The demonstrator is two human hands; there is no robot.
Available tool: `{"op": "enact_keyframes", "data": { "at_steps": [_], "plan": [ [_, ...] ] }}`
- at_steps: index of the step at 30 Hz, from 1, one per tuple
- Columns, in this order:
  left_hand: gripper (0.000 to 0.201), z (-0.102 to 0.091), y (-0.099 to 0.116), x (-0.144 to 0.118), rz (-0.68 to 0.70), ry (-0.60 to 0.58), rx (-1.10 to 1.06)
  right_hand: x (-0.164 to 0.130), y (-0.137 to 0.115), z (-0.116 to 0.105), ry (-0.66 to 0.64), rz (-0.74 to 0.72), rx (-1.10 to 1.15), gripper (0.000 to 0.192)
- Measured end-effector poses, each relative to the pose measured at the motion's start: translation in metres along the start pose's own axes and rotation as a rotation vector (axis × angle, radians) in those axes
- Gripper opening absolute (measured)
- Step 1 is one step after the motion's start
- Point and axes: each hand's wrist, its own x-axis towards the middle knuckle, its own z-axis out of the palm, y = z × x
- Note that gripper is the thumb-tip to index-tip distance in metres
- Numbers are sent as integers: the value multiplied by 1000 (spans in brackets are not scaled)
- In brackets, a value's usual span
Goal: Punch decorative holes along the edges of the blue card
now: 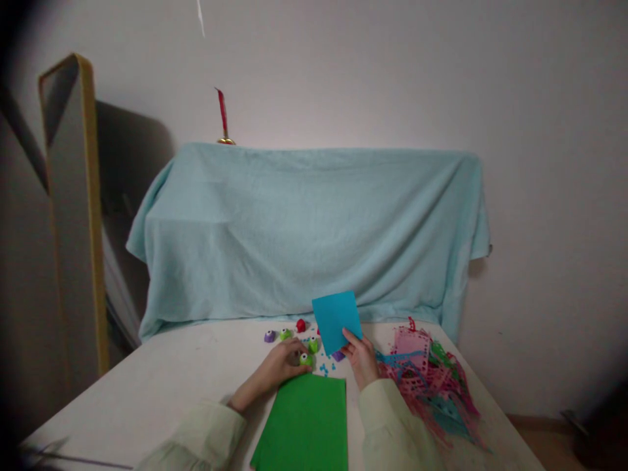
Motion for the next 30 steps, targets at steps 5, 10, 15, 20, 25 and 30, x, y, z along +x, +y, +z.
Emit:
{"op": "enact_keyframes", "data": {
  "at_steps": [5, 10, 15, 20, 25, 30],
  "plan": [
    [39, -6, -2, 8, -193, 285, -300, 5, -7, -4, 45, -7, 19, 33],
    [42, -6, -14, 17, -388, 403, -889, 2, -6, 0, 28, -66, -105, 36],
    [39, -18, -2, 12, -510, 216, -1083, -6, 3, 7, -181, -143, -393, 38],
    [51, -35, 28, 0, -498, -41, -951, -20, -10, 23, -318, -146, -485, 42],
    [53, -33, 49, -6, -378, -223, -516, -67, -49, 60, -126, -583, -881, 47],
    [39, -15, 79, -17, -105, 74, -243, -142, -70, 116, -343, -1080, -1315, 42]
  ]
}}
